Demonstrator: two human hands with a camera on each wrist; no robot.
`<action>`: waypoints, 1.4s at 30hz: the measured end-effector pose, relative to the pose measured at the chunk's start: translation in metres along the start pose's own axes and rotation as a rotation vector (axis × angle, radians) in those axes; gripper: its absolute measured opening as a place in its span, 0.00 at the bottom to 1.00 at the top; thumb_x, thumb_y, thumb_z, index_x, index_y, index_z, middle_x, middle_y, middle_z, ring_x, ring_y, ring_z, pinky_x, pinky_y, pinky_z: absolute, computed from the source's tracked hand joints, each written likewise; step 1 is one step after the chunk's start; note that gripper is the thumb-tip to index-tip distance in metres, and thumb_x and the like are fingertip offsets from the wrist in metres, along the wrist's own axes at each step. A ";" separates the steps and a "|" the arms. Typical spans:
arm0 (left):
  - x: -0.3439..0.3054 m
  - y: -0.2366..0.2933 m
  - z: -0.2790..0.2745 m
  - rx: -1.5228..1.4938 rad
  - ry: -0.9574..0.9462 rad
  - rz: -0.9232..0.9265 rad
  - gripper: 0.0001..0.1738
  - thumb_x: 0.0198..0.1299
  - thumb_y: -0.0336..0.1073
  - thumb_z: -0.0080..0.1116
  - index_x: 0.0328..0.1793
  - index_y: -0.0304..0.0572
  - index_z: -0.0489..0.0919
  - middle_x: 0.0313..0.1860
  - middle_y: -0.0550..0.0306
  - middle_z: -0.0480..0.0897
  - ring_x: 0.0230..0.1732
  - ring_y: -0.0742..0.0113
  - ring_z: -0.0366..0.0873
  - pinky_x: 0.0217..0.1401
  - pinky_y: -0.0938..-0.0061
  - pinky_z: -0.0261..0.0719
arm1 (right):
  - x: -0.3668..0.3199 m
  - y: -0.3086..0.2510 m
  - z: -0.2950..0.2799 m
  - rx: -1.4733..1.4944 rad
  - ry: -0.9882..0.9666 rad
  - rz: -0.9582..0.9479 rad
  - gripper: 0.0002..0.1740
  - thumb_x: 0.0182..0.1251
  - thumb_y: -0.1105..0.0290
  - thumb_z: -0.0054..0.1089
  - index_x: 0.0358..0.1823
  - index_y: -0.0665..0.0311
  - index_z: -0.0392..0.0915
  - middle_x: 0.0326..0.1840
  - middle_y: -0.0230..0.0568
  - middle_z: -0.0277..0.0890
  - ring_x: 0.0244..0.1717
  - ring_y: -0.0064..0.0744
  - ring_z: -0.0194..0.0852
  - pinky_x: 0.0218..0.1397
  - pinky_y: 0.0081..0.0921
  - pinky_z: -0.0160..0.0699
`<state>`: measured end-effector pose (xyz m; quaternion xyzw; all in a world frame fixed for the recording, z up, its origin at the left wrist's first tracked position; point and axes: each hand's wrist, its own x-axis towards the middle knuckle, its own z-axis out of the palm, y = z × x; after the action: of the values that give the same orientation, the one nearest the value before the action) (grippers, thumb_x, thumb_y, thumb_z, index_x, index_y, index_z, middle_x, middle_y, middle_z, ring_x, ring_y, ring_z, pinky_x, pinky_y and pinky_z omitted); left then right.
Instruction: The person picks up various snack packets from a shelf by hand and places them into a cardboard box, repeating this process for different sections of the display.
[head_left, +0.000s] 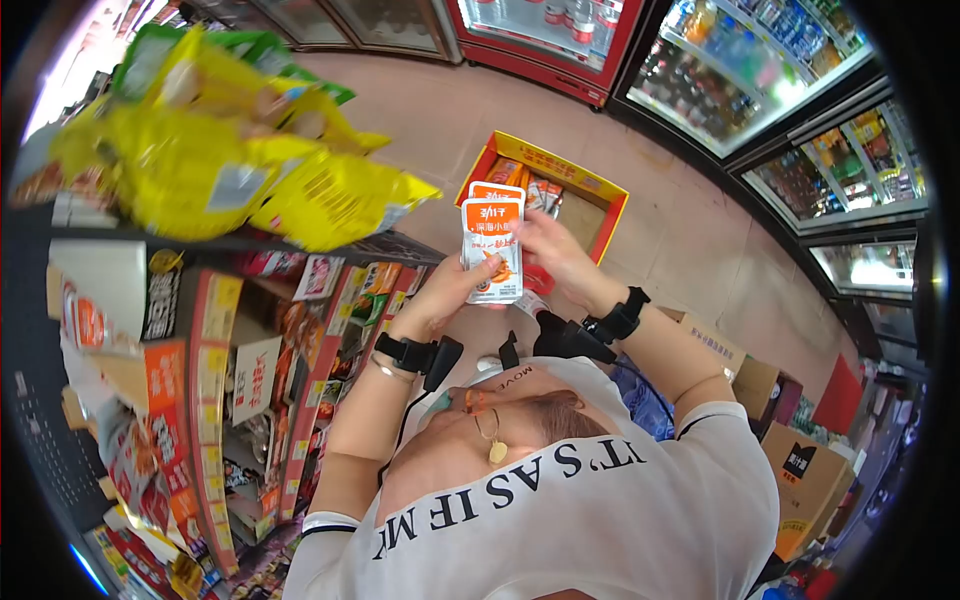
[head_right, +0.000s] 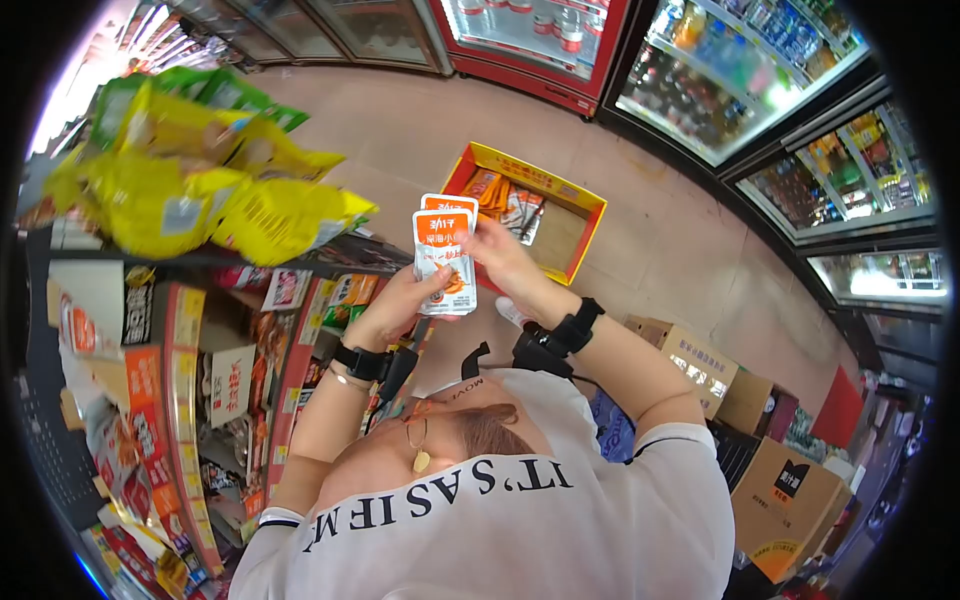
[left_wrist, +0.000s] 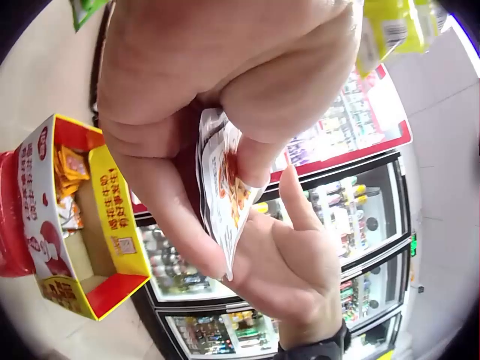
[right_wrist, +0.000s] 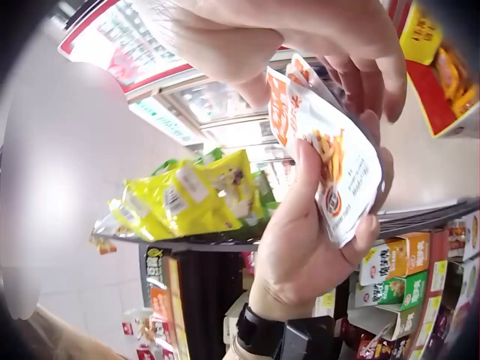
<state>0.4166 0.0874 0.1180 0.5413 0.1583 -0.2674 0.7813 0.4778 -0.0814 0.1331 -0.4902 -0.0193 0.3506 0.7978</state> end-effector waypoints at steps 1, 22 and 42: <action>0.015 -0.004 0.000 -0.001 -0.008 -0.020 0.21 0.64 0.44 0.53 0.57 0.37 0.71 0.47 0.54 0.79 0.43 0.67 0.80 0.37 0.71 0.84 | 0.008 0.013 -0.014 0.011 0.017 0.008 0.19 0.70 0.61 0.50 0.54 0.67 0.67 0.49 0.38 0.72 0.50 0.23 0.69 0.56 0.25 0.68; 0.065 -0.095 -0.082 0.093 0.438 -0.419 0.16 0.65 0.40 0.49 0.55 0.42 0.73 0.44 0.62 0.79 0.43 0.74 0.77 0.46 0.78 0.72 | 0.184 0.202 -0.270 -0.898 0.383 0.345 0.27 0.52 0.69 0.65 0.52 0.73 0.69 0.47 0.54 0.75 0.47 0.43 0.76 0.50 0.31 0.74; 0.018 -0.129 -0.087 -0.015 0.508 -0.392 0.17 0.64 0.40 0.51 0.55 0.41 0.73 0.48 0.57 0.79 0.47 0.69 0.77 0.50 0.76 0.72 | 0.218 0.248 -0.264 -1.876 -0.610 0.323 0.12 0.49 0.65 0.55 0.29 0.65 0.83 0.36 0.53 0.79 0.36 0.49 0.79 0.40 0.37 0.79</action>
<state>0.3588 0.1288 -0.0220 0.5441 0.4516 -0.2681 0.6543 0.6070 -0.0903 -0.2697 -0.8074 -0.4255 0.4087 -0.0082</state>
